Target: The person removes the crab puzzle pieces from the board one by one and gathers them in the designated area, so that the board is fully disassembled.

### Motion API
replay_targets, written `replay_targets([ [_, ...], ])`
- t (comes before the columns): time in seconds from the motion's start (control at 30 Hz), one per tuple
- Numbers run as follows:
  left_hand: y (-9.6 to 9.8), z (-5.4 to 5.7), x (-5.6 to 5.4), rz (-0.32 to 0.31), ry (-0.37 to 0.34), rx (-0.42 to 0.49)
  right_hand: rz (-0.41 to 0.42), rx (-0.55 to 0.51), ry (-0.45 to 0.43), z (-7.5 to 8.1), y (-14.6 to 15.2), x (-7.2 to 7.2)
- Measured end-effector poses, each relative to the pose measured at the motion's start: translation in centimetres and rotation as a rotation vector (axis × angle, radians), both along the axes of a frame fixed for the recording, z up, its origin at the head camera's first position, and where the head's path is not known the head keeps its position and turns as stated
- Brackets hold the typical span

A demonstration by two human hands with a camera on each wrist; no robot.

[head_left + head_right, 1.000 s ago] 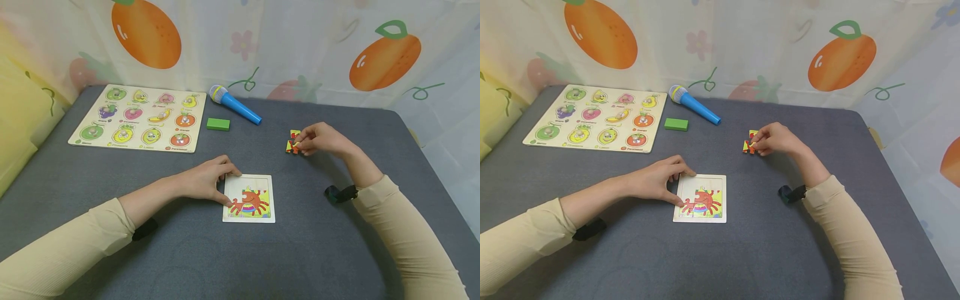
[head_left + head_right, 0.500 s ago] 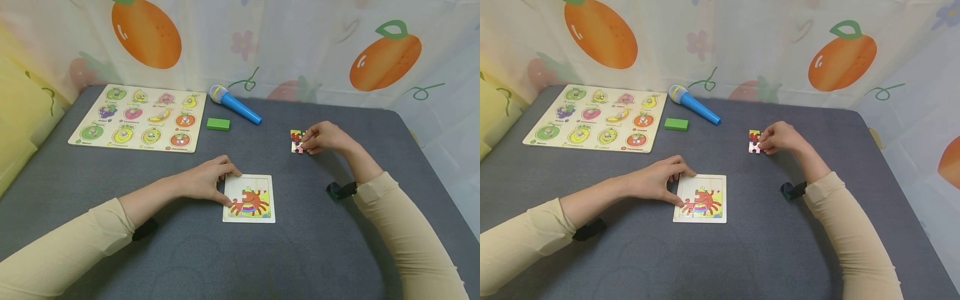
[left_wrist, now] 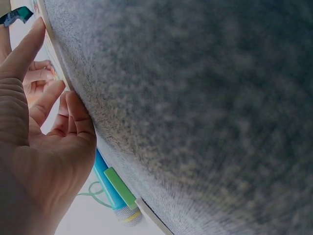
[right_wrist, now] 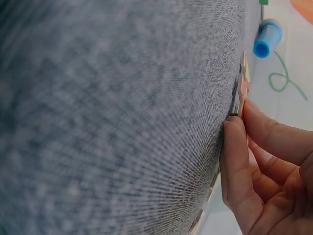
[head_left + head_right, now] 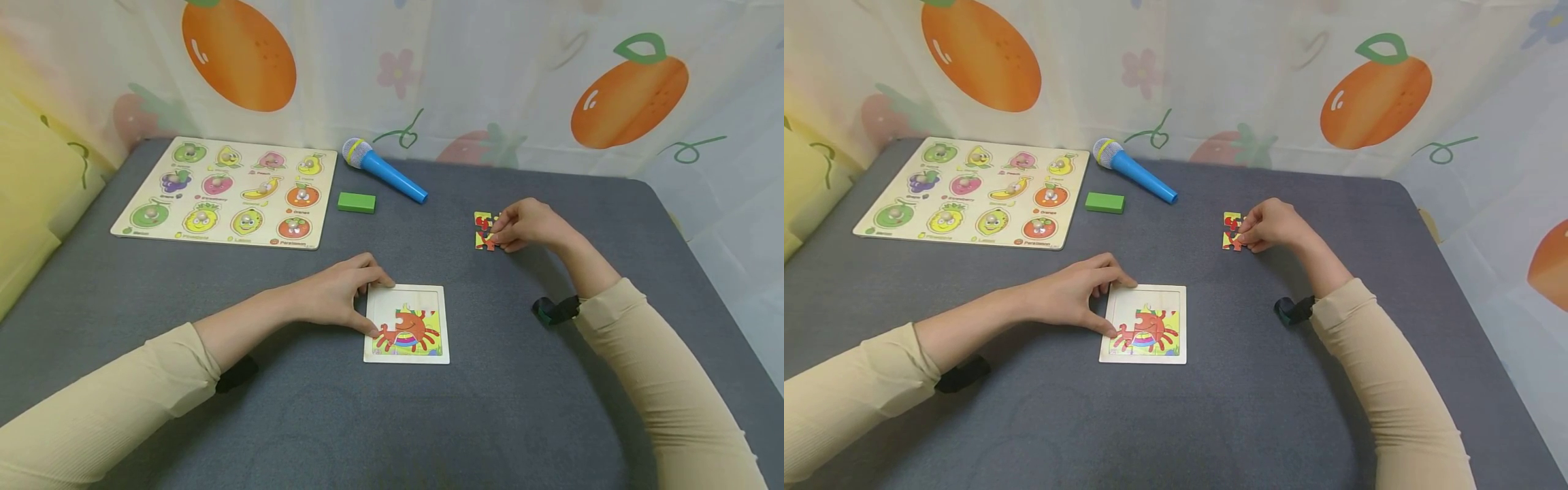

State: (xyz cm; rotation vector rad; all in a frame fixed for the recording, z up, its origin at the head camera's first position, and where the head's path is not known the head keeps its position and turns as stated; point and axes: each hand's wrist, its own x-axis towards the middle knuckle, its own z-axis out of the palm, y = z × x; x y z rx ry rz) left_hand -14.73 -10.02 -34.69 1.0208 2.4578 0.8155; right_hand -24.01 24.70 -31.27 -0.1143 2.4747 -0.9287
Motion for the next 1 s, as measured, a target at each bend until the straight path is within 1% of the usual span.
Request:
replay_targets([
  [0.57,0.01,-0.04,-0.01,-0.005,0.010,0.002,-0.016,0.027,0.023,0.06,-0.22,-0.01],
  [0.8,0.00,-0.03,0.00,-0.004,0.007,0.002,-0.023,0.055,0.086,0.36,-0.41,0.16],
  [1.0,-0.01,-0.09,-0.01,-0.004,0.007,0.007,-0.020,0.031,0.137,0.65,-0.91,0.49],
])
